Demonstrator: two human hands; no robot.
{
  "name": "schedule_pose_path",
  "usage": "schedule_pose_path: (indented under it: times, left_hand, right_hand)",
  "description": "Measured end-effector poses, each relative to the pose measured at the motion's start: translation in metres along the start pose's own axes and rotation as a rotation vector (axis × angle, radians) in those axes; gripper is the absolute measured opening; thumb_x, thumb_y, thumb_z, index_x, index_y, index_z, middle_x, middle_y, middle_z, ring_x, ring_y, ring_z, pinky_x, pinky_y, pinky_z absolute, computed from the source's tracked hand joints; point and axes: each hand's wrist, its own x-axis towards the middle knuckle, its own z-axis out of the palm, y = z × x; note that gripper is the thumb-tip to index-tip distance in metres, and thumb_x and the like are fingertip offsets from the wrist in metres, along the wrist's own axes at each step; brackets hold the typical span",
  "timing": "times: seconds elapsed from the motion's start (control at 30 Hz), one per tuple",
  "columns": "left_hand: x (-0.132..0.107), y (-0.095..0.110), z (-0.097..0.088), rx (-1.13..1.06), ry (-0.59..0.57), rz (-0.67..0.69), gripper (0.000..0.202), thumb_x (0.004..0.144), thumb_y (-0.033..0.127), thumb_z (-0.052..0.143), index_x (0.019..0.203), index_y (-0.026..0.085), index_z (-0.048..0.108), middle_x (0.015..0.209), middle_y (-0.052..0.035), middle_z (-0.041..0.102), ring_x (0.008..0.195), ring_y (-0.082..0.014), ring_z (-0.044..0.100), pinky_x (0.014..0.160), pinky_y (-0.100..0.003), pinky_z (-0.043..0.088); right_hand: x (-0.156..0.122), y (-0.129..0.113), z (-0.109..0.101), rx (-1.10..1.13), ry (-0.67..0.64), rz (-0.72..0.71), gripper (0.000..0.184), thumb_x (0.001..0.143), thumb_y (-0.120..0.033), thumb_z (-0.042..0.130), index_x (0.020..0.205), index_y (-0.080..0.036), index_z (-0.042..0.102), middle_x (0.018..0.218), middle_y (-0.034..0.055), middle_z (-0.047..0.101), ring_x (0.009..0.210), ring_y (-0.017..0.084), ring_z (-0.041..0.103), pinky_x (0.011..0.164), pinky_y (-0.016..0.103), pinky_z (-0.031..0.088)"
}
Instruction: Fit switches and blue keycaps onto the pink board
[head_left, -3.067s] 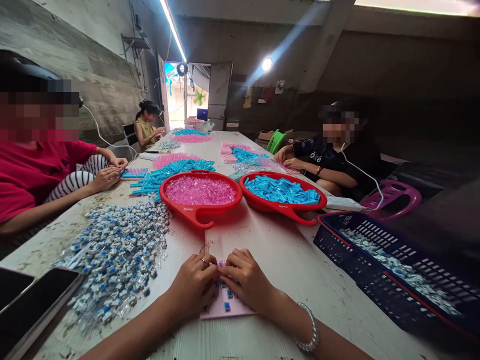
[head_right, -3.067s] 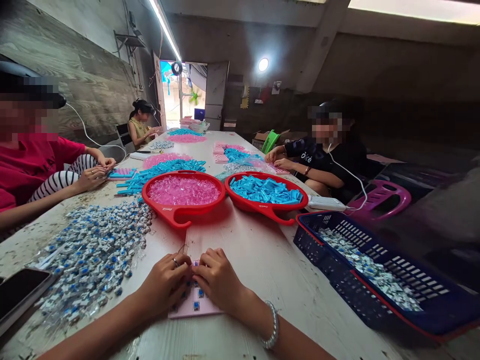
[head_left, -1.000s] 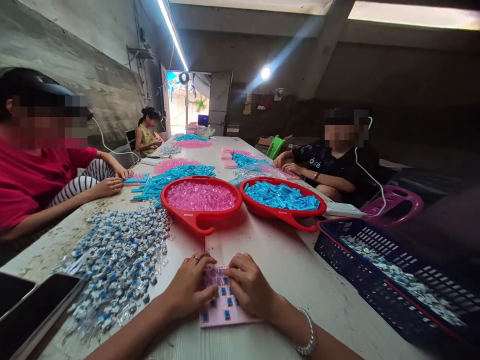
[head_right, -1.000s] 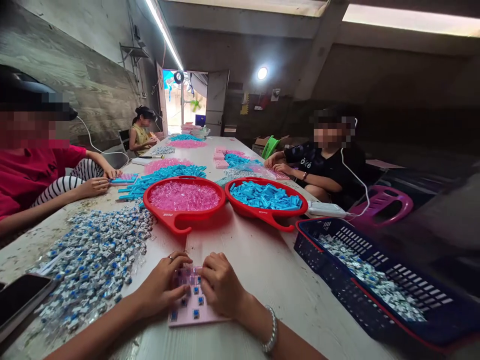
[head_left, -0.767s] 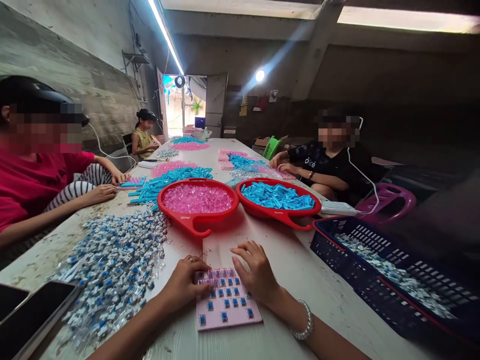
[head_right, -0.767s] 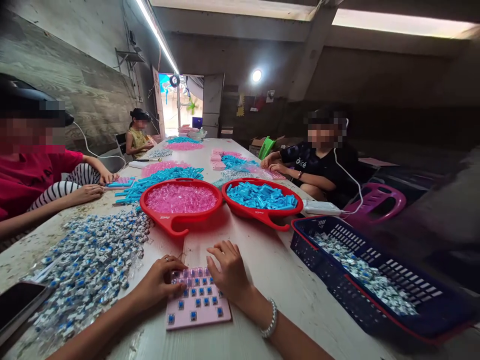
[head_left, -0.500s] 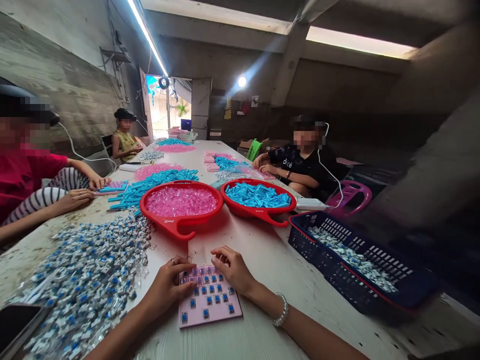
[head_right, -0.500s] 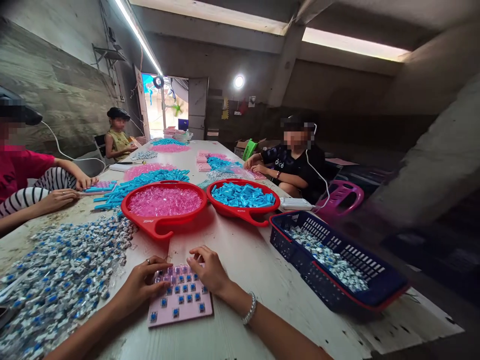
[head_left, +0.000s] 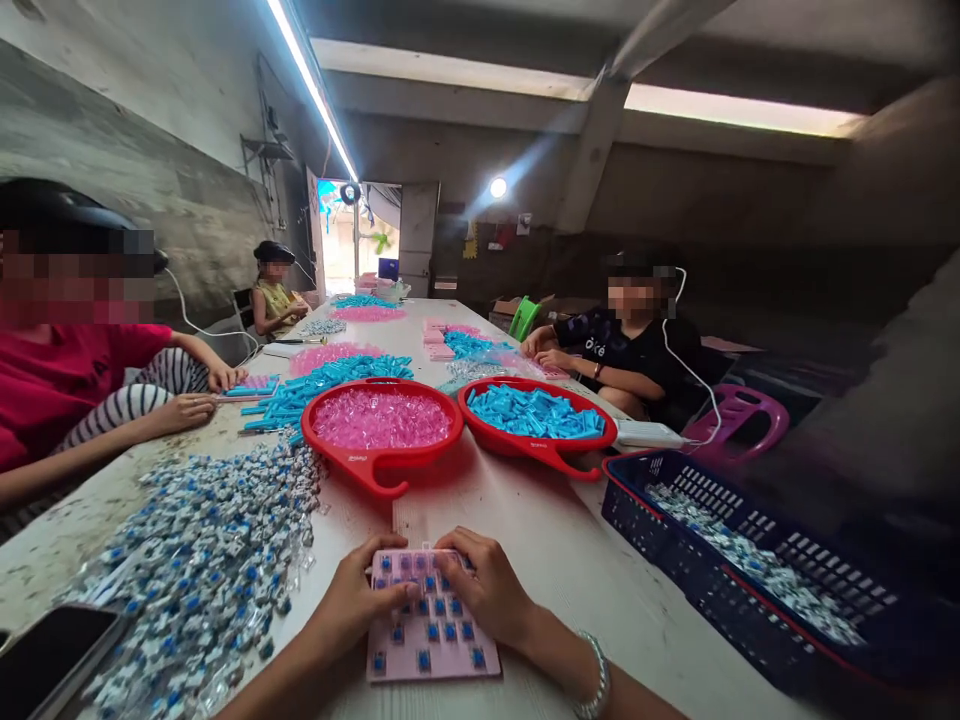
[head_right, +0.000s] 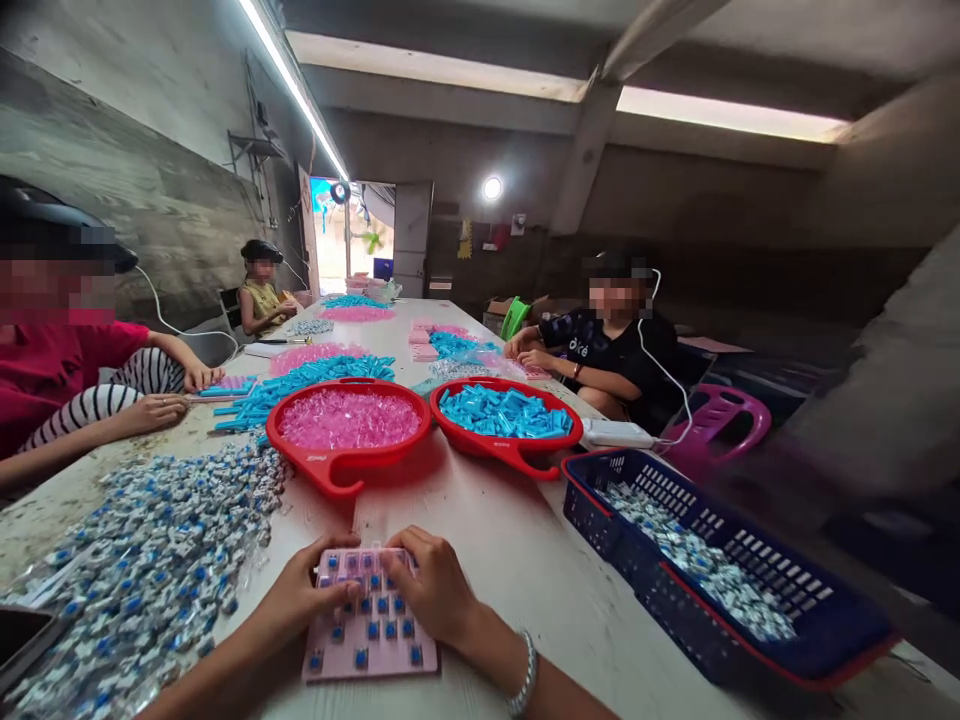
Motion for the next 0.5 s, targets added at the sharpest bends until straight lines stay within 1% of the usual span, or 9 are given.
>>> schedule_pose_path:
  times: [0.07, 0.1, 0.23, 0.37, 0.43, 0.5]
  left_hand:
    - [-0.001, 0.001, 0.003, -0.016, 0.005, -0.027, 0.043, 0.054, 0.038, 0.08, 0.083, 0.012, 0.06, 0.068, -0.0015, 0.062, 0.063, -0.0153, 0.057, 0.058, -0.023, 0.045]
    - [-0.001, 0.002, 0.004, -0.04, 0.006, -0.041, 0.043, 0.052, 0.039, 0.08, 0.078, 0.012, 0.058, 0.065, -0.0008, 0.061, 0.06, -0.0146, 0.056, 0.056, -0.023, 0.044]
    - [0.0, 0.002, 0.007, -0.12, 0.048, -0.096, 0.046, 0.044, 0.039, 0.082, 0.072, 0.013, 0.055, 0.059, 0.0007, 0.059, 0.052, -0.0118, 0.053, 0.049, -0.021, 0.041]
    - [0.0, -0.002, 0.008, -0.146, 0.091, -0.063, 0.042, 0.048, 0.034, 0.08, 0.07, 0.015, 0.05, 0.058, 0.0019, 0.057, 0.049, -0.01, 0.051, 0.046, -0.019, 0.038]
    - [0.0, -0.002, 0.009, -0.163, 0.102, -0.037, 0.04, 0.051, 0.033, 0.079, 0.069, 0.016, 0.047, 0.058, 0.0024, 0.056, 0.049, -0.0094, 0.05, 0.046, -0.018, 0.038]
    - [-0.001, -0.002, 0.009, -0.169, 0.088, -0.02, 0.038, 0.055, 0.033, 0.077, 0.07, 0.017, 0.047, 0.058, 0.0029, 0.056, 0.05, -0.0091, 0.05, 0.046, -0.018, 0.037]
  right_hand:
    - [0.0, -0.002, 0.0, 0.001, -0.003, -0.026, 0.026, 0.09, -0.035, 0.044, 0.083, -0.017, 0.061, 0.078, 0.0034, 0.062, 0.071, 0.015, 0.056, 0.066, 0.026, 0.039]
    - [0.001, -0.004, 0.0, -0.001, 0.0, -0.035, 0.026, 0.09, -0.035, 0.044, 0.083, -0.017, 0.061, 0.078, 0.0035, 0.062, 0.071, 0.015, 0.056, 0.066, 0.026, 0.039]
    - [0.001, -0.009, 0.002, -0.027, 0.001, -0.055, 0.028, 0.091, -0.037, 0.042, 0.083, -0.017, 0.06, 0.077, 0.0041, 0.062, 0.071, 0.016, 0.056, 0.066, 0.027, 0.039]
    - [0.003, -0.01, 0.004, -0.076, -0.015, -0.094, 0.027, 0.091, -0.035, 0.041, 0.084, -0.017, 0.06, 0.077, 0.0039, 0.062, 0.069, 0.016, 0.057, 0.064, 0.027, 0.04]
    - [0.015, -0.01, -0.001, -0.13, 0.039, -0.127, 0.028, 0.091, -0.035, 0.041, 0.08, -0.018, 0.06, 0.073, 0.0034, 0.061, 0.066, 0.016, 0.056, 0.062, 0.027, 0.04]
    - [0.04, -0.011, -0.011, -0.199, 0.167, -0.15, 0.03, 0.091, -0.036, 0.043, 0.074, -0.018, 0.059, 0.068, 0.0031, 0.058, 0.064, 0.016, 0.054, 0.06, 0.027, 0.039]
